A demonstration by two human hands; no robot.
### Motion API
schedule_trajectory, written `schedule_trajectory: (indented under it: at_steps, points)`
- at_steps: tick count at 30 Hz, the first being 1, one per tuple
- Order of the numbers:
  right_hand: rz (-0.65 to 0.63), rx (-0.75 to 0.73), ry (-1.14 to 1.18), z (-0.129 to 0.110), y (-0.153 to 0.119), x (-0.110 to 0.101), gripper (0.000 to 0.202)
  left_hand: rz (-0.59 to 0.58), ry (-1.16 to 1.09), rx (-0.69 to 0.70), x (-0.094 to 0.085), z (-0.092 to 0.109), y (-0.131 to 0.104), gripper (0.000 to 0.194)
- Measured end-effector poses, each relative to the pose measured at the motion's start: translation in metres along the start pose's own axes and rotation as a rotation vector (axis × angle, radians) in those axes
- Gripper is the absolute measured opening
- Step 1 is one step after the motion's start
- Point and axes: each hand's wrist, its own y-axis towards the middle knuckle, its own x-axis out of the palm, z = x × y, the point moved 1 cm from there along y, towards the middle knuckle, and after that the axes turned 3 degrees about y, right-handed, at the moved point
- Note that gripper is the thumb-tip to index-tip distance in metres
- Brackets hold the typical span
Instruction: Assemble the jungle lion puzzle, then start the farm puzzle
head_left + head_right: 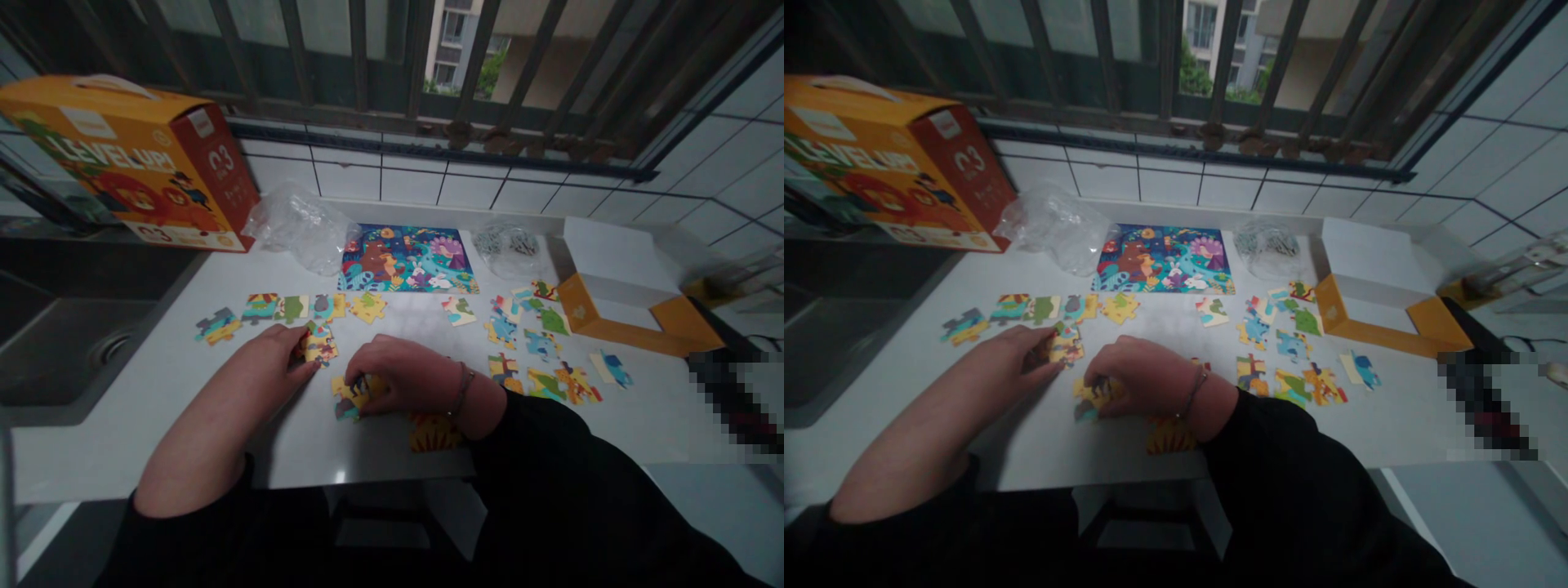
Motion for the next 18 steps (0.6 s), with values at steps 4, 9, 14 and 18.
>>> schedule_trajectory:
  at_steps: [4,9,14,18]
  points:
    - [0.055,0.036,-0.015,-0.0019,0.0001,-0.0048,0.041,-0.033,0.133,-0.006,-0.0013,0.0040,0.0004,0.046]
    - [0.076,0.117,-0.047,-0.0047,-0.0010,-0.0087,0.038,-0.014,0.153,-0.008,-0.0016,0.0062,0.0004,0.048]
    - [0.096,0.144,-0.041,-0.0022,-0.0009,-0.0084,0.030,0.000,0.136,-0.003,-0.0022,0.0066,-0.0001,0.042]
    - [0.093,0.163,-0.045,0.0001,-0.0010,-0.0085,0.030,0.013,0.126,-0.010,-0.0028,0.0079,-0.0008,0.043]
